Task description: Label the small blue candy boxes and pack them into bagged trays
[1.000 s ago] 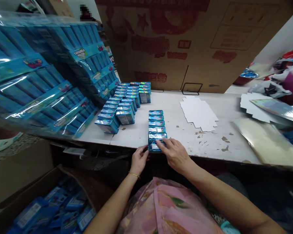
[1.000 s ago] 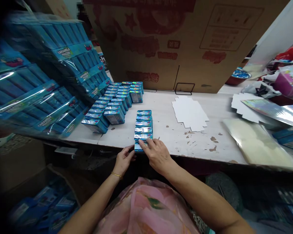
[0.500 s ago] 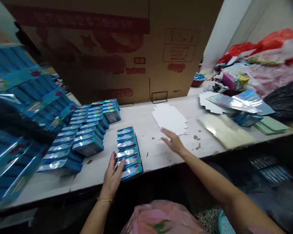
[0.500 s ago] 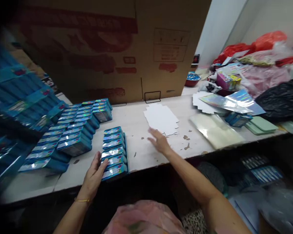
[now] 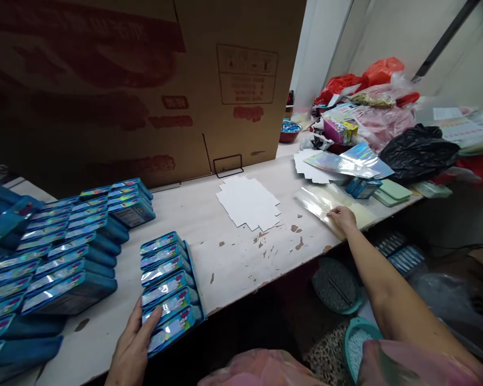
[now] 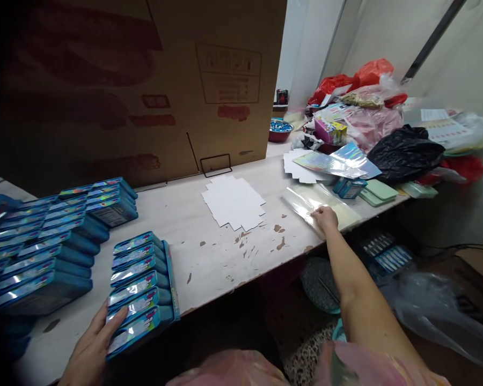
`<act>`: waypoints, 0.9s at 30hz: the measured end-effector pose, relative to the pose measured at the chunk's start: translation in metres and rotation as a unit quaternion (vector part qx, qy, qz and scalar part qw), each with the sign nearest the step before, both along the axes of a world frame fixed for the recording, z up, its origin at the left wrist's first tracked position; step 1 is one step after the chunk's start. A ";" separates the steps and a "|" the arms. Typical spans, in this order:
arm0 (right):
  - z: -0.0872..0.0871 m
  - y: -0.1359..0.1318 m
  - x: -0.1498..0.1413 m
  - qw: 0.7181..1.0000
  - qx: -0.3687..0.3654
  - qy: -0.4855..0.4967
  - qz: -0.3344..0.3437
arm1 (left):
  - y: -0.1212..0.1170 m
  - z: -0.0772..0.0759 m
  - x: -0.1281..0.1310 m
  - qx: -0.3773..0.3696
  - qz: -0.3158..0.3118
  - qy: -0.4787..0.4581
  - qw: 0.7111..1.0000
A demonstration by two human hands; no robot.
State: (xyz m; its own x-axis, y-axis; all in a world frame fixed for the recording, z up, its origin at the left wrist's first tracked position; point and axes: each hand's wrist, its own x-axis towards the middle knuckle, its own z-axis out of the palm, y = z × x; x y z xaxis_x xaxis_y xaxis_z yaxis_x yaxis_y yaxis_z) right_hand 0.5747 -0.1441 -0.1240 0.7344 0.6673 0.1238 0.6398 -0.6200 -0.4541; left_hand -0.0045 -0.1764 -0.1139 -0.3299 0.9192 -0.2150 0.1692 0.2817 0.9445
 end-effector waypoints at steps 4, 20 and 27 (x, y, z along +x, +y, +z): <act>0.016 0.004 -0.004 0.998 0.046 0.043 -0.021 | 0.000 0.002 0.001 -0.078 -0.005 -0.092 0.993; 0.130 -0.011 -0.406 0.770 0.203 0.087 0.599 | -0.040 0.079 0.040 0.105 -0.136 -0.198 0.965; 0.102 -0.036 -0.398 0.616 0.160 -0.052 0.769 | -0.033 0.087 0.021 0.017 -0.080 -0.515 0.853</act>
